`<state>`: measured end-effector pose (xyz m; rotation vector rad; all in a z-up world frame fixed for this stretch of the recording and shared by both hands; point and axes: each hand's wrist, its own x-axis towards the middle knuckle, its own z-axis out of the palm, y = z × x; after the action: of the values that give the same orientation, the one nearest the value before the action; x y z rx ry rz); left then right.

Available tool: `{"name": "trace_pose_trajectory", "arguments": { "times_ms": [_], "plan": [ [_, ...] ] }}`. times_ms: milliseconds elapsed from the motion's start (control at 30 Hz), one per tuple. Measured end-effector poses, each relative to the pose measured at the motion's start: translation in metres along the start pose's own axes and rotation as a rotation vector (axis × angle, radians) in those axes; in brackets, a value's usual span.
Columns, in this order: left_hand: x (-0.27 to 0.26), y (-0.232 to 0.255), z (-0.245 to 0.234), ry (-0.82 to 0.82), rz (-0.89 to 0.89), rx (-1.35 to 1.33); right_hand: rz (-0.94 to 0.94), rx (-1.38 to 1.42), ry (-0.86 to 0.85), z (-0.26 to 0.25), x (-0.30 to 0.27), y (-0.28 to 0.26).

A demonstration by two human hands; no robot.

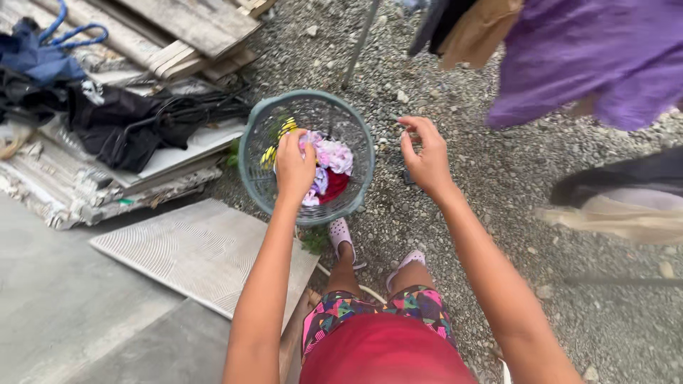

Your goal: The person hangs various items of clothing, including a black t-shirt, denim shorts, and a red top, onto a laundry drying rack using plastic hangers.

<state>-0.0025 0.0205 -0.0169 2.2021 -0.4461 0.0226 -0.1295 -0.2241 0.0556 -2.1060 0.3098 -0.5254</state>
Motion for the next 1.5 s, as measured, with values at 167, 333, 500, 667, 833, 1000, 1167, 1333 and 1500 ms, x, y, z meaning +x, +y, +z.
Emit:
{"name": "trace_pose_trajectory", "arguments": {
  "times_ms": [167,333,500,667,833,1000,1167,1333,1500],
  "plan": [
    [-0.048,-0.084,-0.001,-0.007,-0.169,0.072,0.027,-0.075,-0.177,0.065,-0.016,0.031],
    [-0.092,-0.119,0.011,-0.052,-0.339,0.076,-0.018,-0.197,-0.388,0.106,-0.024,0.068],
    [-0.127,-0.132,0.037,-0.044,-0.422,0.151,-0.033,-0.376,-0.694,0.162,-0.033,0.147],
    [-0.142,-0.127,0.084,-0.074,-0.454,0.194,-0.042,-0.725,-1.075,0.221,-0.058,0.24],
    [-0.137,-0.15,0.119,-0.016,-0.366,0.316,-0.025,-0.827,-1.288,0.284,-0.098,0.323],
    [-0.14,-0.166,0.126,-0.002,-0.339,0.318,0.066,-1.157,-1.549,0.357,-0.129,0.381],
    [-0.147,-0.163,0.123,0.017,-0.337,0.308,-0.015,-1.252,-1.553,0.39,-0.137,0.407],
    [-0.149,-0.158,0.121,0.049,-0.354,0.269,0.484,-0.883,-1.508,0.392,-0.115,0.417],
    [-0.146,-0.142,0.107,0.076,-0.443,0.251,1.146,0.15,-1.114,0.309,-0.041,0.382]
  ]
}}
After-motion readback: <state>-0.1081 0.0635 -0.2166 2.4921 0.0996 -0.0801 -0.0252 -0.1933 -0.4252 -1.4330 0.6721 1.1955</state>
